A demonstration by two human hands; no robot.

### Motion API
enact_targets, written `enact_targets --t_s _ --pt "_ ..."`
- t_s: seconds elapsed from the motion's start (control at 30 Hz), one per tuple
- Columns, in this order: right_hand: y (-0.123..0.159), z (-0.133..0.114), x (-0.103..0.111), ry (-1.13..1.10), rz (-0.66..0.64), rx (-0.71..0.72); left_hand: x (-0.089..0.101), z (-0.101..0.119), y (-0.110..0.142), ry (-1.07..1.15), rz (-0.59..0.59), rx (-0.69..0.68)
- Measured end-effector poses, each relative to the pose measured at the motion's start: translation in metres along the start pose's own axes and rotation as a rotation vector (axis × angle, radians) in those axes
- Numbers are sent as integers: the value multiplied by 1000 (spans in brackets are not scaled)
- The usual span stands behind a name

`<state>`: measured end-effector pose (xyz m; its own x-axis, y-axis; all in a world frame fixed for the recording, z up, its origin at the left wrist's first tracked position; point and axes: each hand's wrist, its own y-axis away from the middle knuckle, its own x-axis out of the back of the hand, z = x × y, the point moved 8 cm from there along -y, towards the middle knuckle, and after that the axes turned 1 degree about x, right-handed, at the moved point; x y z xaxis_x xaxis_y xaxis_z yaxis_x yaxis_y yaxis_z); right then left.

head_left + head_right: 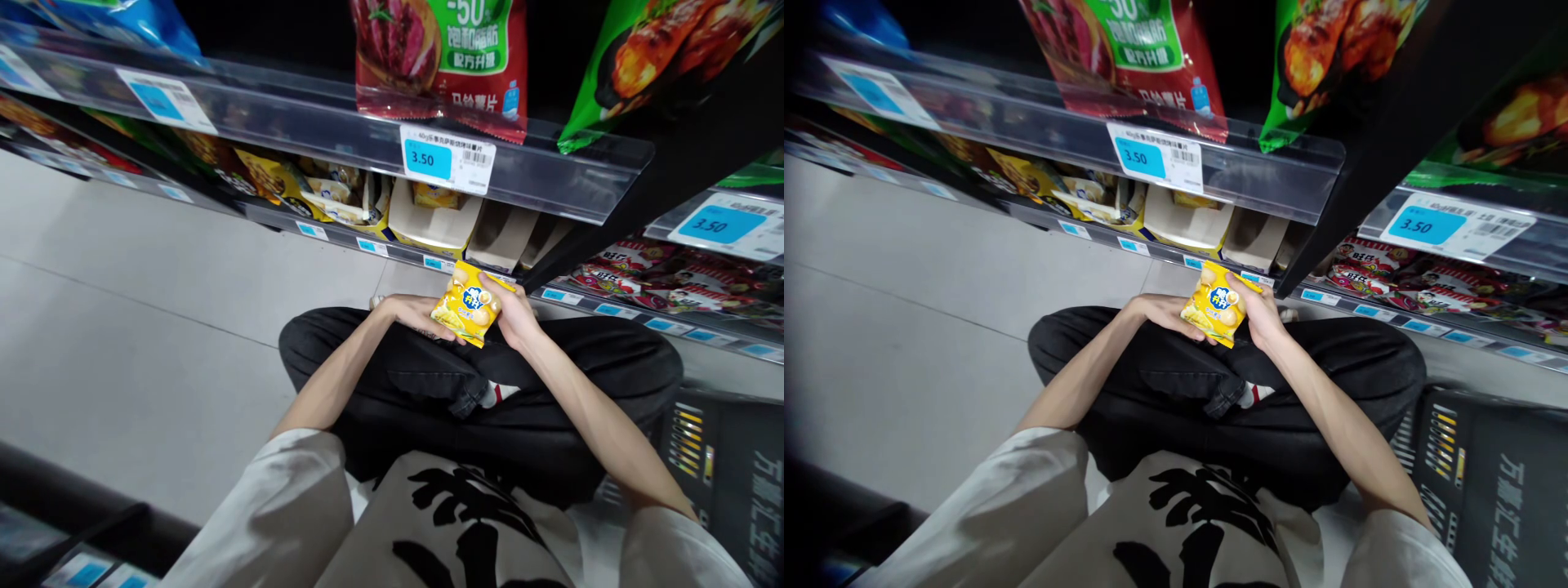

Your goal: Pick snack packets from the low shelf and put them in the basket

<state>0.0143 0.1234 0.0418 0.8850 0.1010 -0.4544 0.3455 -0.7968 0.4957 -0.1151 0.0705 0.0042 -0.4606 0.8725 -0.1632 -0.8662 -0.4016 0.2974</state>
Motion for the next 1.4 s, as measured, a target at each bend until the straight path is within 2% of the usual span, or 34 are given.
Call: enact_targets --t_s 0.33,0.53,0.83,1.0,1.17,1.4 --pt "0 0 0 11 -2 0 4 3 1 -4 58 13" --pt "-1 1 0 -3 2 -2 2 0 1 -43 20 33" --pt "0 0 -1 -14 3 1 2 10 0 -67 43 -36" --pt "0 -1 -1 -8 5 2 7 19 1 -93 119 -113" --pt "0 0 0 -7 6 2 3 13 0 -60 52 -61" --pt "1 -10 0 0 -1 25 4 21 -1 -66 64 -51"
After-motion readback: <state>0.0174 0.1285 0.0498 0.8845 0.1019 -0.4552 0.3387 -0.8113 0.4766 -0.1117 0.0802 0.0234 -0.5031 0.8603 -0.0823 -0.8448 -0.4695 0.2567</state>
